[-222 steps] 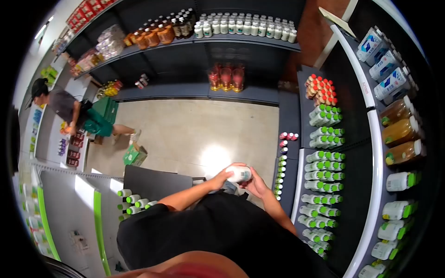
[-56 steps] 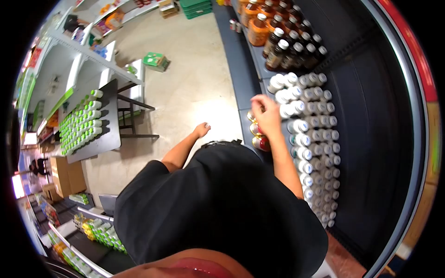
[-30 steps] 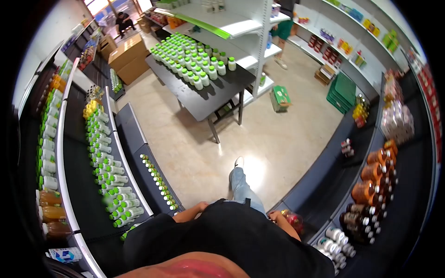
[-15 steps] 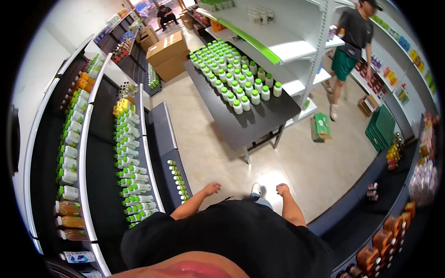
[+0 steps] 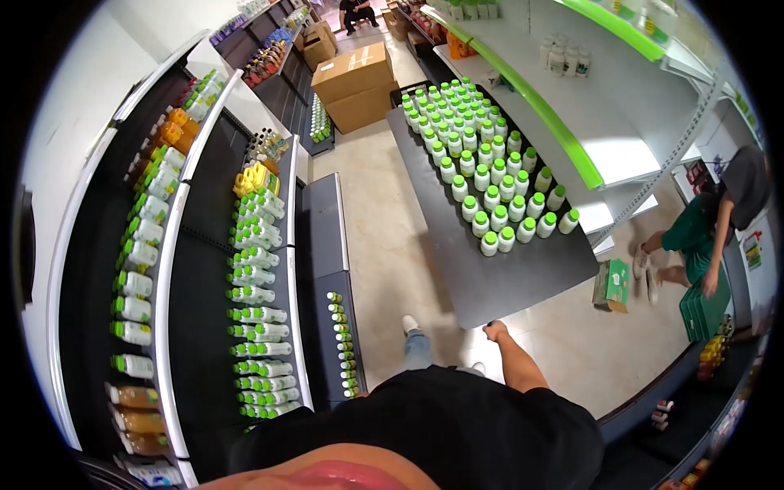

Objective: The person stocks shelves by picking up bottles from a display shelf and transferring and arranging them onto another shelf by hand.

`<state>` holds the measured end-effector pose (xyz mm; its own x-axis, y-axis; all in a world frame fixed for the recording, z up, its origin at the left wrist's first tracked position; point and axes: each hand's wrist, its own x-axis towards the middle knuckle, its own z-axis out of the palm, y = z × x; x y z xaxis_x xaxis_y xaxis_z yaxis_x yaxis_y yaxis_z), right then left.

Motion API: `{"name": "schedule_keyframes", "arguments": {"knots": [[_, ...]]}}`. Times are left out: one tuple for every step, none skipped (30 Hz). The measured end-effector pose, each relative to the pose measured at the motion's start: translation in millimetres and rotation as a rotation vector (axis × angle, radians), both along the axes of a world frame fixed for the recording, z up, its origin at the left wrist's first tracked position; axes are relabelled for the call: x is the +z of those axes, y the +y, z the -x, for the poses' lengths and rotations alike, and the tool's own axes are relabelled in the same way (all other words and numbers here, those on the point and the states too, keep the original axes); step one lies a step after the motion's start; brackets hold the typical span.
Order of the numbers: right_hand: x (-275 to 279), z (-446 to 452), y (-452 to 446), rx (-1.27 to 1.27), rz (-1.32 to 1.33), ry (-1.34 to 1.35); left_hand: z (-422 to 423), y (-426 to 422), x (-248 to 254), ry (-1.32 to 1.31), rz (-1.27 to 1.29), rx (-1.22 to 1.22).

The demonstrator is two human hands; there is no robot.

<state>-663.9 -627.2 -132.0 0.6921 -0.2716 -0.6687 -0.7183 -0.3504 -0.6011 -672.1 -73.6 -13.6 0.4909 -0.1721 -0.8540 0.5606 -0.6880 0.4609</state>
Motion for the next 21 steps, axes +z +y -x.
{"name": "schedule_keyframes", "arguments": {"knots": [[-27,-7,3,0.101,0.104,0.022,3,10,-1,0.008,-0.023,0.011],[-14,-10,8,0.123,0.181,0.063,-3,18,-1,0.0,-0.039,0.021],[19,-19,11,0.129,0.063,0.26,-12,24,1,-0.011,-0.047,0.029],[35,-28,17,-0.031,-0.006,0.321,-28,29,1,-0.023,-0.043,0.036],[47,-22,28,-0.183,-0.079,0.4,-45,35,-1,-0.037,-0.035,0.039],[60,-23,33,-0.188,-0.166,0.43,-67,39,-4,-0.052,-0.026,0.047],[73,-30,39,-0.197,-0.256,0.453,-94,45,-7,-0.065,-0.009,0.057],[86,-34,43,-0.426,-0.4,0.448,-125,50,-10,-0.08,0.014,0.069],[62,-39,42,-0.642,-0.498,0.498,-157,51,-9,-0.095,0.04,0.078],[-16,-29,29,-0.709,-0.536,0.614,-191,48,-11,-0.108,0.079,0.104],[-63,-27,22,-0.777,-0.568,0.731,-228,43,-16,-0.118,0.129,0.152],[-46,-35,29,-0.775,-0.49,0.695,-263,37,-20,-0.133,0.184,0.21],[4,-51,41,-0.769,-0.411,0.661,-297,29,-25,-0.128,0.213,0.232],[53,-66,53,-0.761,-0.33,0.629,-335,25,-22,-0.011,0.143,0.107],[66,-73,61,-0.827,-0.26,0.621,-376,21,-35,0.058,0.18,-0.035],[71,-77,66,-0.891,-0.188,0.608,-411,11,-38,0.043,0.138,-0.113],[75,-86,74,-0.954,-0.121,0.594,-447,1,-38,0.023,0.062,-0.168],[104,-98,77,-0.893,-0.186,0.654,-485,-15,-40,0.003,0.006,-0.229],[108,-106,79,-0.9,-0.191,0.668,-517,-34,-38,-0.055,0.045,-0.177],[106,-107,81,-0.925,-0.187,0.668,-544,-55,-32,-0.116,0.086,-0.124],[102,-108,81,-0.955,-0.176,0.672,-567,-74,-30,-0.16,0.167,-0.062]]}}
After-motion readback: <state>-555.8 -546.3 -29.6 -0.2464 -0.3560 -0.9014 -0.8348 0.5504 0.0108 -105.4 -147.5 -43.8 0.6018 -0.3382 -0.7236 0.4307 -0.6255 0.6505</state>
